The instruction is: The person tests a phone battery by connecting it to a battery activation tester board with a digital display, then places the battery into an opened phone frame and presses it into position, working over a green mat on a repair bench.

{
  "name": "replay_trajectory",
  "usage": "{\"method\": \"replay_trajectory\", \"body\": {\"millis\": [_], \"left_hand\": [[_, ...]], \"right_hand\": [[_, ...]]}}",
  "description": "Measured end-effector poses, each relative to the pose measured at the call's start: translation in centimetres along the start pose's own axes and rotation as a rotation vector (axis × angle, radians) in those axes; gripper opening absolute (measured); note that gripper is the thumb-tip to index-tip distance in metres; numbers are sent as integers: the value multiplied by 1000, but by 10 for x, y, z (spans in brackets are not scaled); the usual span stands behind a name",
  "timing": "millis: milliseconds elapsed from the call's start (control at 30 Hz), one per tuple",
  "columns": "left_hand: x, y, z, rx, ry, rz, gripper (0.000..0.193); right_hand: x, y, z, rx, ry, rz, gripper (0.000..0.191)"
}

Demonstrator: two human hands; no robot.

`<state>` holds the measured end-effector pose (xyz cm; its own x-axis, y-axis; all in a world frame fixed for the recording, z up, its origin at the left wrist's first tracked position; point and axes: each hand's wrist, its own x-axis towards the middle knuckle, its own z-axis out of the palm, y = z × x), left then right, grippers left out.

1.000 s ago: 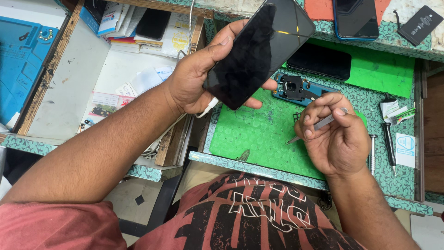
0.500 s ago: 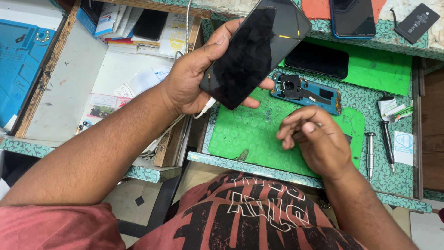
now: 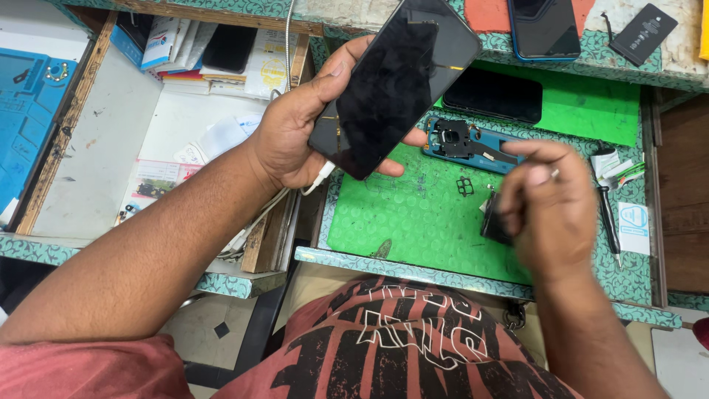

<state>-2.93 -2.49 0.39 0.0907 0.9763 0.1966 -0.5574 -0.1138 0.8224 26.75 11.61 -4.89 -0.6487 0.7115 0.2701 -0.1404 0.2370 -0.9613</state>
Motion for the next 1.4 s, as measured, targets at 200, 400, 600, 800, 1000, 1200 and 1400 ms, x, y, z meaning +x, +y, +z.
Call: {"method": "replay_trajectory", "body": {"millis": [200,400,600,800,1000,1200,1400], "left_hand": [[0,-1,-1,-9,-22,9,64],[1,-2,0,-5,-15,9,64],[2,-1,3,16,-4,15,66],[1,0,5,27,6,9,69],[0,0,6,64,-6,15,72],[1,-2,7,104,-13,40,70],[0,-3,8,110,-21,37,66]], "right_hand": [[17,-18,-42,-388,189,-3,28],[8,-28,-60,-1173,208,-45,24],[5,-16,-66,-1320,166,92,24],[6,-15,-65,-1309,131,65,27],[14,-29,-61,-1196,134,84,33],[23,-38,-51,-596,34,120,28],[43,-39,-33,-256,-225,101,34]]}}
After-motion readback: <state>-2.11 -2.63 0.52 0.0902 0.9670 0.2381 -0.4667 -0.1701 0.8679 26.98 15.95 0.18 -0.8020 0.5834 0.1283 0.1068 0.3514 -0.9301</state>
